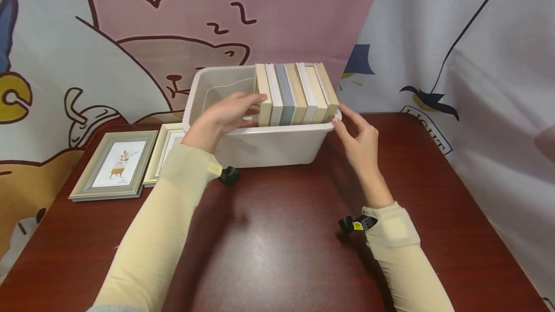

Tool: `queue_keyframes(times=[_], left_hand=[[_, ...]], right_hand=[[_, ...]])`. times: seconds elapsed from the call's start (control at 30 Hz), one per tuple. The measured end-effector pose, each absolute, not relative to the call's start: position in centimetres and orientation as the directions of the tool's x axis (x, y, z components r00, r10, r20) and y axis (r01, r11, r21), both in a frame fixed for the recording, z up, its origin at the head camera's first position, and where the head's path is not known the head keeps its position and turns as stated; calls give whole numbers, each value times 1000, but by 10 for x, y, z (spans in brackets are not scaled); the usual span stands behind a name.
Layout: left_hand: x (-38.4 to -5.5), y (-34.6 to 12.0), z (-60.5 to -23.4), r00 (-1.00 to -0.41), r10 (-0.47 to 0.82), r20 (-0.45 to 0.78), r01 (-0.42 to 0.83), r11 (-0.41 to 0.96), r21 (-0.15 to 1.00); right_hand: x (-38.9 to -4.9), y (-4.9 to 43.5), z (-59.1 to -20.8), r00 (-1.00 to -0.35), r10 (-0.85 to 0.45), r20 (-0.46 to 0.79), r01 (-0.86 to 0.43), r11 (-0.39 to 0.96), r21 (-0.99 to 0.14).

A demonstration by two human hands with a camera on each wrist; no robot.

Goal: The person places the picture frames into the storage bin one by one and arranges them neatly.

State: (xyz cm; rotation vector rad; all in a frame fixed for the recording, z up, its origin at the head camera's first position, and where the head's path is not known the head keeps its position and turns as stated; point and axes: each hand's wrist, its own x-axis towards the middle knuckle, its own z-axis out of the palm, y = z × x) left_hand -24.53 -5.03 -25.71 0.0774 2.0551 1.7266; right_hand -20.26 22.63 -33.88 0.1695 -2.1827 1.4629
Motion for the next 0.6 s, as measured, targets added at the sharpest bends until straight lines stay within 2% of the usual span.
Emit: queue_keyframes(times=[0.23, 0.43, 0.6], left_hand=[[-240, -48, -255, -931, 278, -237, -121, 378, 918], [-235, -55, -254, -969, 219, -111, 37, 576, 817], [-229, -66, -249, -983, 181, 26, 122, 544, 830]], right_hand=[[-202, 227, -338, -864, 154, 479, -378, 430, -820], [-200, 227, -339, -869, 166, 466, -362, 429, -828], [-199, 227, -338, -868, 166, 467, -365, 424, -829]])
